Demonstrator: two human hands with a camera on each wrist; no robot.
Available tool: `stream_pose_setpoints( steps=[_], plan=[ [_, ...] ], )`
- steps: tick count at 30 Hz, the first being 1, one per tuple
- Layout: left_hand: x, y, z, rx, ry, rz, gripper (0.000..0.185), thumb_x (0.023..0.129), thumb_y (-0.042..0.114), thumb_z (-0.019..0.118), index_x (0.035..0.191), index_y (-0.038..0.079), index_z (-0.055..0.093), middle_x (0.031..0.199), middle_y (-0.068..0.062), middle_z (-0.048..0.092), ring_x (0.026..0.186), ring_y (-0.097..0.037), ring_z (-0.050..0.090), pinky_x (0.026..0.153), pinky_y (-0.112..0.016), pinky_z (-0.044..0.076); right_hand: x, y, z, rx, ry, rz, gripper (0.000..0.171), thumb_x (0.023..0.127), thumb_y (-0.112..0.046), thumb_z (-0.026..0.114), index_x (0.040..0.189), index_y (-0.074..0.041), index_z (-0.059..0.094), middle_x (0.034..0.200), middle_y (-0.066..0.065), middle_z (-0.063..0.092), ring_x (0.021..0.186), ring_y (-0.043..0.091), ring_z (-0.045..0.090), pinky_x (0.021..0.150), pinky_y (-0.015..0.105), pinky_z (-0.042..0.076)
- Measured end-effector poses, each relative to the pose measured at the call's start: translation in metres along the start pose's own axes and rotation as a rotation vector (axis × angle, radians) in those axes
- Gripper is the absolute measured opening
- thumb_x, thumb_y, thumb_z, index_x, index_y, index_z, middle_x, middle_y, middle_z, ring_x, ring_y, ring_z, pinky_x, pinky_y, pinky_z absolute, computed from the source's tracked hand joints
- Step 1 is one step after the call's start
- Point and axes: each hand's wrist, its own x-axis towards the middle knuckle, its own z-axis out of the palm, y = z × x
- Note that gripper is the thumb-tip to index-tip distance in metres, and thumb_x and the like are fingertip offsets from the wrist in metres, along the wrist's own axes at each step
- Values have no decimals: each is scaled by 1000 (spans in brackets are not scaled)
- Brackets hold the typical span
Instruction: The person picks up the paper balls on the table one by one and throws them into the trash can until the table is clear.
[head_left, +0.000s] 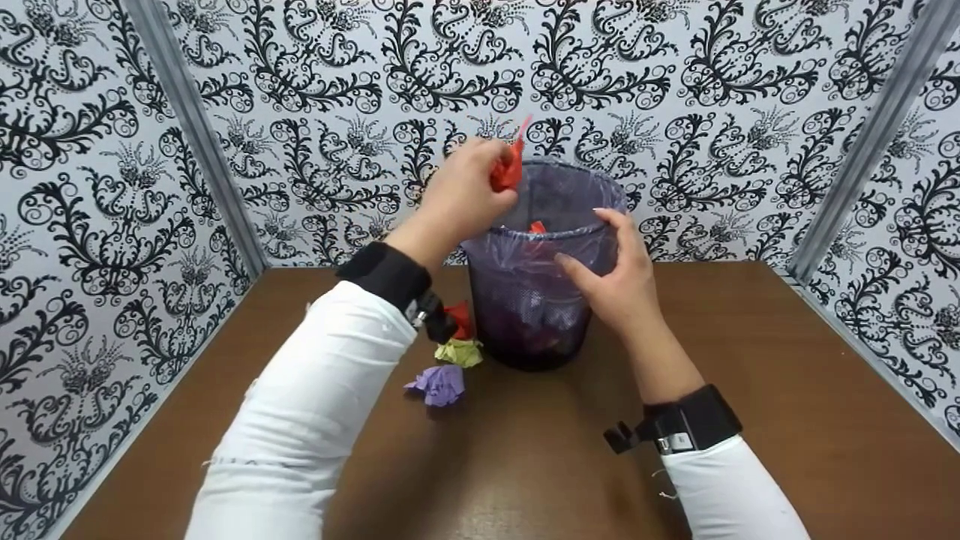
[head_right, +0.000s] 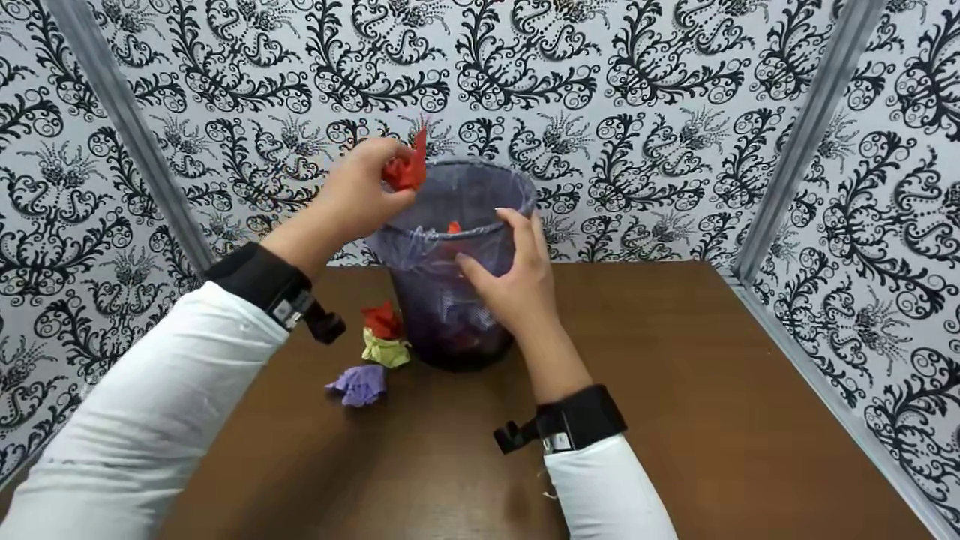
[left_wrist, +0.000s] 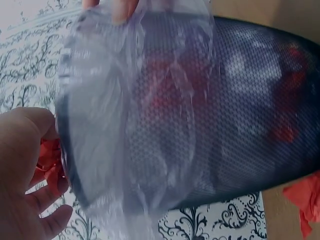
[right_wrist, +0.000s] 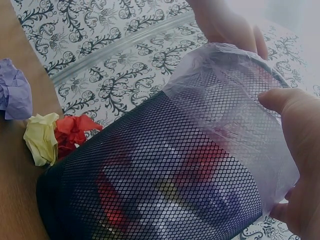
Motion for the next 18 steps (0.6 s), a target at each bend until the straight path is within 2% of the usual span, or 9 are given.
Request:
stream_pose_setpoints(
  steps=[5, 14, 18],
  plan=[
    [4, 8, 9, 9, -47, 28, 18, 82, 18, 71, 95, 22, 58, 101, 6, 53, 90, -8, 51, 76, -20, 47, 0, 1, -1, -8, 6, -1, 75, 71, -48, 83, 135, -28, 47, 141, 0, 45, 128, 20, 43, 106, 49, 36],
    [8, 10, 15, -127, -148, -15, 22, 82, 11, 75, 100, 18, 63, 95, 6, 65, 84, -9, 62, 74, -22, 53, 0, 0, -1, -15, -1, 5, 75, 71, -50, 82, 134, -31, 47, 141, -2, 45, 127, 18, 44, 105, 48, 37],
    [9, 11, 16, -92, -159, -30, 35, 81, 16, 77, 113, 18, 62, 108, 3, 65, 88, -10, 60, 75, -23, 52, 0, -1, -1, -9, -6, 11, 75, 71, -49, 83, 134, -31, 47, 144, 0, 43, 129, 21, 43, 106, 51, 36]
  ],
)
